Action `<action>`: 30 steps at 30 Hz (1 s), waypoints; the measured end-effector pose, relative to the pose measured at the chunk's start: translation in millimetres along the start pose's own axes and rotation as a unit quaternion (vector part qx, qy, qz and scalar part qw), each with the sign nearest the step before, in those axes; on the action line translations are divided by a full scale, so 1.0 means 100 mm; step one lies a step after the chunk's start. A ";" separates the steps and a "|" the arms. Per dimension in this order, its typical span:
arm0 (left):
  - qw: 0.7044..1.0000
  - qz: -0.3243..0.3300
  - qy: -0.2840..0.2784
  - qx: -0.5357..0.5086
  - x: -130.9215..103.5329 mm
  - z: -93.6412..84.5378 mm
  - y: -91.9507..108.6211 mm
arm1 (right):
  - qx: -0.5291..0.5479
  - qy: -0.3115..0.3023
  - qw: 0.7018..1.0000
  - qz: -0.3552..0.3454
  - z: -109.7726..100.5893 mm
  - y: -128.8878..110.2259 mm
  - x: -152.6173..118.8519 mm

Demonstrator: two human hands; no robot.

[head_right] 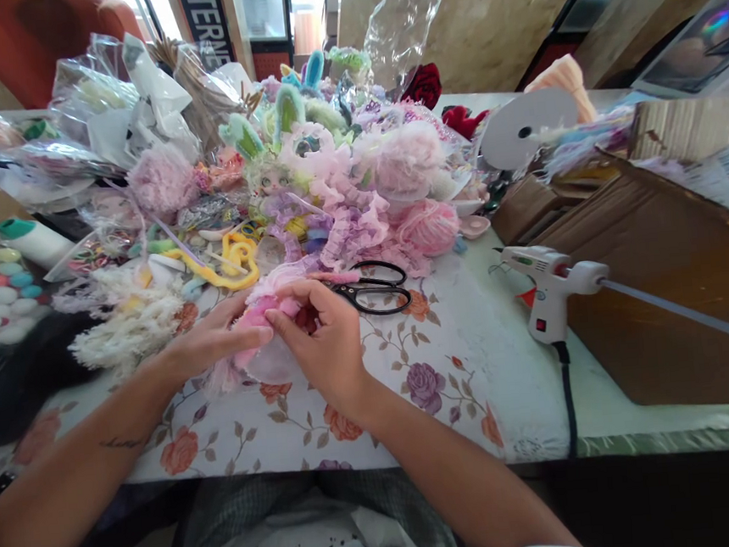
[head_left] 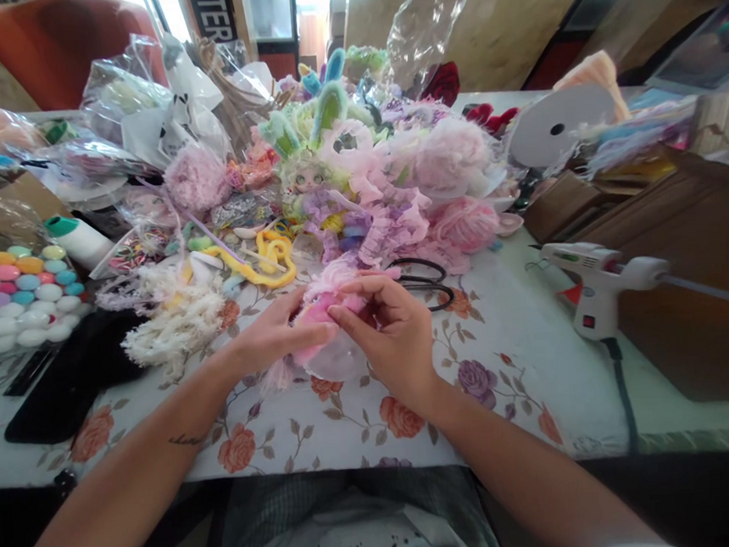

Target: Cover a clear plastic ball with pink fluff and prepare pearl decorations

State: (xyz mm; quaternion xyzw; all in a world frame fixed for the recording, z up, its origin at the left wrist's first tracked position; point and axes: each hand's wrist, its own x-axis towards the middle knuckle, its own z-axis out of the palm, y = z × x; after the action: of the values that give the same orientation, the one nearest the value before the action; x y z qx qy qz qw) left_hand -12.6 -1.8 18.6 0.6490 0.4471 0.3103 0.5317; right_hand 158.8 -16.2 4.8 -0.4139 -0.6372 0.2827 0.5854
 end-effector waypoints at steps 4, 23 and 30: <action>1.000 0.003 -0.009 -0.005 0.01 -0.01 -0.02 | -0.001 0.009 1.000 0.005 0.01 0.01 -0.01; 0.999 -0.016 -0.002 -0.042 0.01 0.00 -0.11 | 0.009 0.014 1.000 -0.010 0.04 0.03 -0.01; 0.997 0.015 -0.058 -0.052 0.02 -0.08 -0.13 | 0.032 0.023 0.998 0.044 0.02 0.01 0.00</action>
State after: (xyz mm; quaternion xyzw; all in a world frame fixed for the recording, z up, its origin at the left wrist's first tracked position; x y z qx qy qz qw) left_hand -21.6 3.9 7.8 0.6439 0.3891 0.3026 0.5851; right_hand 156.9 -15.8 3.3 -0.4289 -0.5956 0.3190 0.5997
